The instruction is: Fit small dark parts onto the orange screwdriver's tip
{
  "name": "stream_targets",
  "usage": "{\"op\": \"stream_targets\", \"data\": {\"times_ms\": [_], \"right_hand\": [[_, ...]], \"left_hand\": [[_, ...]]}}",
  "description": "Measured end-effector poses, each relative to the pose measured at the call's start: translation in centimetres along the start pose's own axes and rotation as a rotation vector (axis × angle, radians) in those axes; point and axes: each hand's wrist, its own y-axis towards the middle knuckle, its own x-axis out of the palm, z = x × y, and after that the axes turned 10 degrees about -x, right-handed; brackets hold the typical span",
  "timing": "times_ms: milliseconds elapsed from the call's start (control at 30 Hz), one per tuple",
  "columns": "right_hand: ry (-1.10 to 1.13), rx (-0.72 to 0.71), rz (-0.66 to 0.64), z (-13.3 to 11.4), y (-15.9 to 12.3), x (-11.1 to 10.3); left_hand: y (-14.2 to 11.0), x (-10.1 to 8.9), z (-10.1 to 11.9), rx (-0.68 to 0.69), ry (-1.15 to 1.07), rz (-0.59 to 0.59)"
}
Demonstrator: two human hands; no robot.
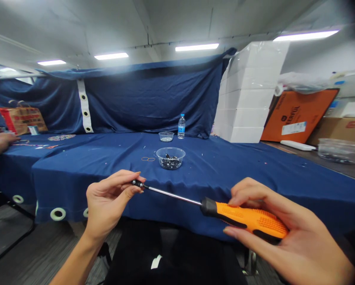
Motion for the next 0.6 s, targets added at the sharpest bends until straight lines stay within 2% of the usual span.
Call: {"op": "stream_targets", "data": {"times_ms": [100,300,433,600], "right_hand": [[-0.026,0.005,0.053,0.2,-0.24,-0.02],[-0.121,0.133,-0.061,0.2,-0.26,0.17],[-0.026,0.224,-0.038,-0.29,0.01,0.4],[-0.005,0.133,-0.051,-0.2,0.2,0.26]], "left_hand": [[0.01,0.05,0.06,0.014,-0.003,0.005],[0.03,0.08,0.55,0.011,-0.009,0.038],[0.08,0.1,0.71,0.001,-0.002,0.046],[0.0,0.08,0.54,0.019,0.006,0.027]]}}
